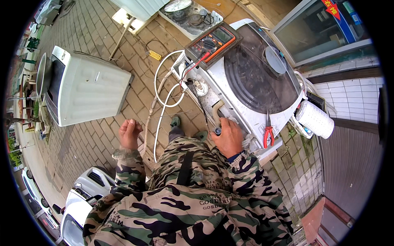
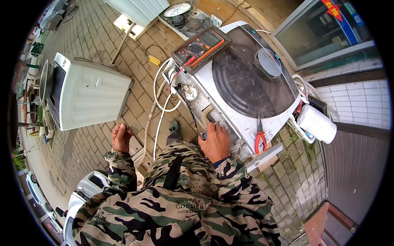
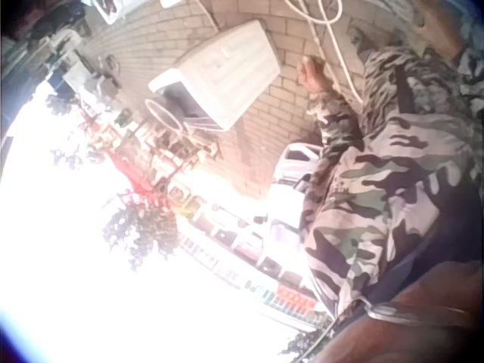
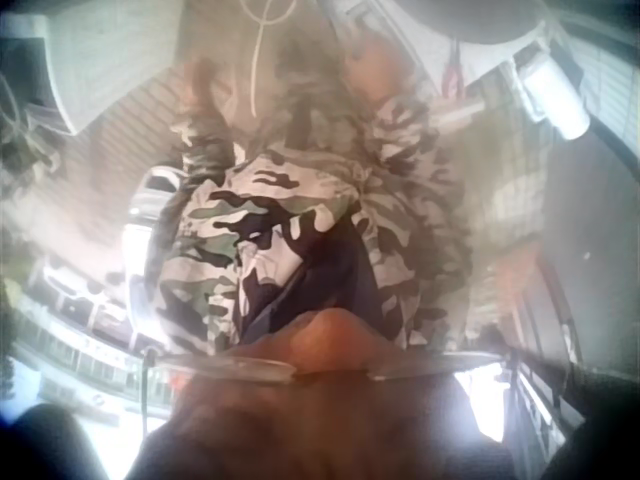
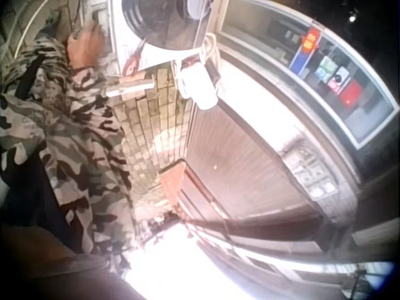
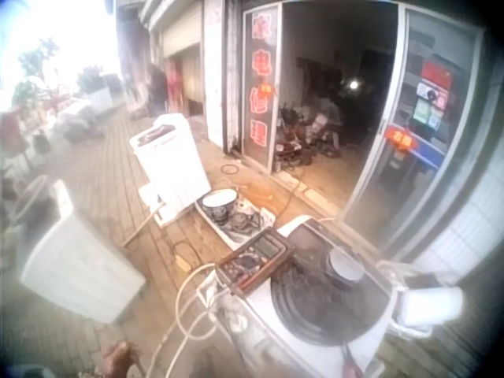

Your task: The person uses a multimeter to test electrical components on a washing machine. They strip wires with pliers and connect probes to various points on the machine's internal wiring. The person also uses a screwdriver to adjust or remove parts of the machine's casing.

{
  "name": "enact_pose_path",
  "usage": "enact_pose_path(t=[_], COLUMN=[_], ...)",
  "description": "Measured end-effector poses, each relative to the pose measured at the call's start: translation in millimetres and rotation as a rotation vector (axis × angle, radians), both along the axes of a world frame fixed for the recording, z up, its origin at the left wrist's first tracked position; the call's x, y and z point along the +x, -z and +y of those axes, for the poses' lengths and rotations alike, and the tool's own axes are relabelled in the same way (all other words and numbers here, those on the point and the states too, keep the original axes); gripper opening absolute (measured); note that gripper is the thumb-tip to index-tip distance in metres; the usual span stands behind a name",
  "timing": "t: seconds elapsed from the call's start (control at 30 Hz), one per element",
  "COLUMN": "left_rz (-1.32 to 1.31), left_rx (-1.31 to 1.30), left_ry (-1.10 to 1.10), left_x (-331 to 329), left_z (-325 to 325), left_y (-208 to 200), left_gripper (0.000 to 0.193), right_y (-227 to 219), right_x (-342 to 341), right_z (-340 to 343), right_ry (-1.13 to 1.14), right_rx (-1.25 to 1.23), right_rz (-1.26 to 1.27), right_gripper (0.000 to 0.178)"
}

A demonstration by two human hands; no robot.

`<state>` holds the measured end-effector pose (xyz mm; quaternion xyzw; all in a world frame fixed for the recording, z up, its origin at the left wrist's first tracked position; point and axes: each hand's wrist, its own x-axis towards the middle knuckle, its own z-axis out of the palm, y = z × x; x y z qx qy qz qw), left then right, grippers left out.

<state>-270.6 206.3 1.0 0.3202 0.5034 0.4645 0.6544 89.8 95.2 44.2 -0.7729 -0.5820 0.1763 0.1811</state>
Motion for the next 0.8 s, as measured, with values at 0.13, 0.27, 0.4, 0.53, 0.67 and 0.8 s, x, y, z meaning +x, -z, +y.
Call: enact_pose_path(t=[0.13, 0.27, 0.4, 0.53, 0.67, 0.8], left_rz=[-0.078, -0.052, -0.048, -0.079, -0.043, -0.069], left_rx=[-0.025, -0.03, -0.089, -0.091, -0.15, -0.199], left_ry=[-0.057, 0.083, 0.411, 0.802, 1.029, 1.057], left_x=[-11, 10, 53, 104, 126, 133], left_z=[3, -8, -33, -49, -62, -64], left_y=[-7, -19, -38, -51, -47, -43], left_gripper=[0.022, 0.023, 0.026, 0.025, 0.022, 0.02], right_y=[7, -15, -50, -54, -41, -42], right_x=[-11, -18, -11, -16, -19, -7], right_z=[-9, -40, -84, -122, -157, -184], right_ry=[-0.073, 0.095, 0.251, 0.342, 0.474, 0.645], right_rx=[0.034, 0.144, -0.19, -0.176, 0.117, 0.399], right_rz=[-0.121, 0.037, 0.714, 1.532, 1.754, 1.836], right_gripper=[0.042, 0.052, 0.05, 0.054, 0.038, 0.032])
